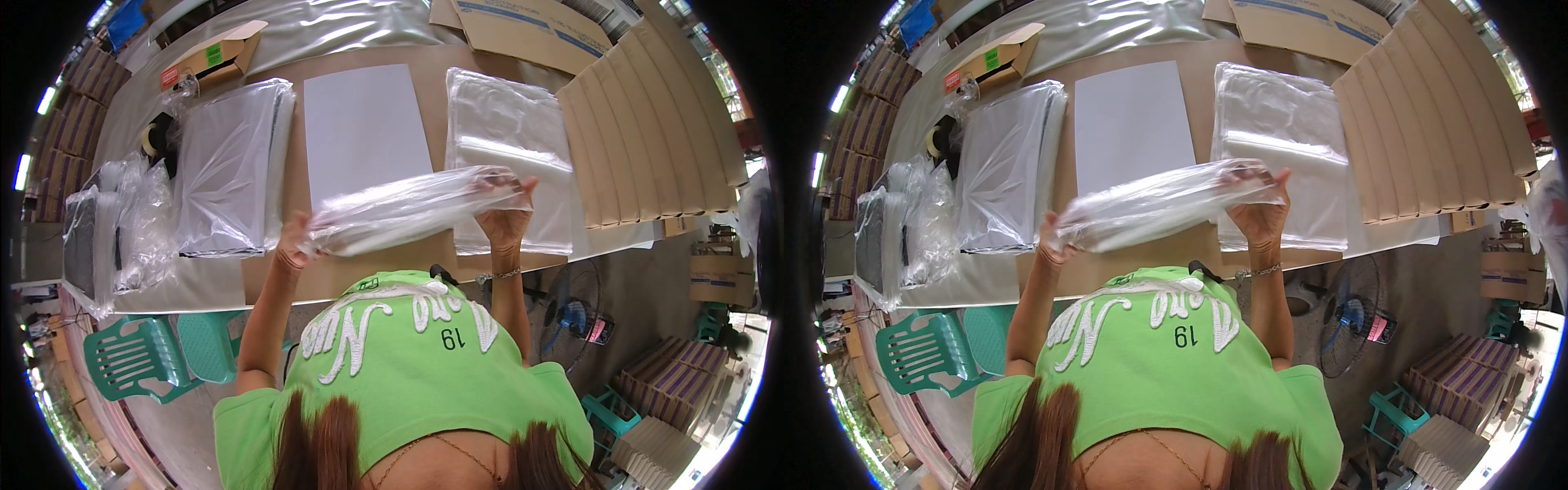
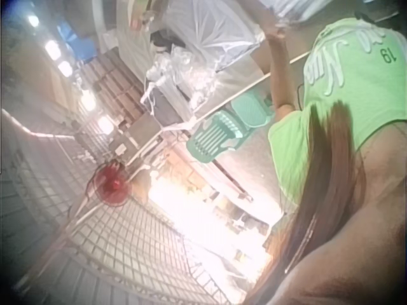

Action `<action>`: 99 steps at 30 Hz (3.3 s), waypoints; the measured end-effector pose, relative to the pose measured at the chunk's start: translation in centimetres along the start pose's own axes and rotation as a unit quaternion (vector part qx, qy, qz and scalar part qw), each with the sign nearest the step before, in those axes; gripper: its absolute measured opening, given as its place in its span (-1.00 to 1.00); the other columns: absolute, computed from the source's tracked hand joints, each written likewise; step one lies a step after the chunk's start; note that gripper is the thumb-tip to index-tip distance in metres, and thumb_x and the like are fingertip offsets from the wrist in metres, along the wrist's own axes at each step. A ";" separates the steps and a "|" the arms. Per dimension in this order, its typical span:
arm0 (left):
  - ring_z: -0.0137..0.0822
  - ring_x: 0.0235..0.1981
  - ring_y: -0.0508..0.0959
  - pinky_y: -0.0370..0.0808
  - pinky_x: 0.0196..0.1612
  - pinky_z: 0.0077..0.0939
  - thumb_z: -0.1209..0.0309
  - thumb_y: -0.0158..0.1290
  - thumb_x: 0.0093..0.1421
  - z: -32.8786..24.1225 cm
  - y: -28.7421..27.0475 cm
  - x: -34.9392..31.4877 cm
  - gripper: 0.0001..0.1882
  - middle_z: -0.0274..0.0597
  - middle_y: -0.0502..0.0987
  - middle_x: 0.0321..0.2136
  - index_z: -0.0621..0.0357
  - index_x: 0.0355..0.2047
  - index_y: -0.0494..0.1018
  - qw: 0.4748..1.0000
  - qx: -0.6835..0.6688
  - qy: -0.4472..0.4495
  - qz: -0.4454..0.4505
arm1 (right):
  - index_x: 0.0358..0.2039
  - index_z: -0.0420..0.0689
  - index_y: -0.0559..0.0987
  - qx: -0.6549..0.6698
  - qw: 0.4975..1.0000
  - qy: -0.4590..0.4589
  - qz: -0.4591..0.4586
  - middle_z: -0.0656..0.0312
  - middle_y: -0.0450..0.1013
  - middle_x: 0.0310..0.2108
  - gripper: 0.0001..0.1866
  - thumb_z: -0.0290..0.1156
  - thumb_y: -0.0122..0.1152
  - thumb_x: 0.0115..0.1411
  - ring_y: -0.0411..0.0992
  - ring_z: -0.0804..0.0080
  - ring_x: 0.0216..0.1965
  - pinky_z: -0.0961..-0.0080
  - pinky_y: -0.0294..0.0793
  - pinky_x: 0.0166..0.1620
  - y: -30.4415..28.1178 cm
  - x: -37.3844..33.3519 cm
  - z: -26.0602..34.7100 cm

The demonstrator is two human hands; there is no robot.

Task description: The person picks up a white paper sheet and places it into a clear plastic bag by hand.

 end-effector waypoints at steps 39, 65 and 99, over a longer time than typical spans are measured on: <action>-0.17 0.04 0.35 0.21 0.14 -0.45 0.59 -0.31 -0.09 1.7 -0.6 -4.5 -0.32 0.03 0.26 0.11 0.25 0.16 0.17 0.578 0.684 0.202 -0.396 | -0.03 -0.06 0.47 -0.858 0.473 -0.052 -0.192 -0.02 0.44 -0.12 -0.44 -0.80 0.01 -0.07 0.42 0.13 -0.08 0.38 0.37 0.00 0.9 -1.4 -5.8; -0.33 -0.32 0.46 0.35 -0.15 -0.49 0.44 0.05 -0.09 -8.0 23.0 -6.7 -0.77 -0.13 0.49 -0.43 0.33 -0.41 0.48 0.524 0.620 0.537 -0.230 | -0.30 -0.36 0.51 -0.720 0.584 -0.375 0.016 0.11 0.44 -0.36 -0.72 -0.59 0.03 -0.10 0.37 0.44 -0.32 0.58 0.37 -0.20 20.6 -3.3 3.4; -0.26 -0.18 0.49 0.45 -0.09 -0.41 0.64 0.10 -0.16 -2.6 18.0 -9.9 -0.41 0.07 0.44 -0.19 0.21 -0.08 0.17 0.964 0.117 0.181 -0.158 | -0.42 -0.14 0.30 -0.179 0.969 0.099 0.139 0.12 0.33 -0.52 -0.88 -0.49 0.07 0.11 0.32 0.41 -0.48 0.50 0.37 -0.42 11.9 -7.8 0.2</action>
Point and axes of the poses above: each hand's wrist, its own x-axis towards the middle knuckle, its own y-axis out of the palm, z = x × y, the point moved 4 cm from there along x, towards the middle knuckle
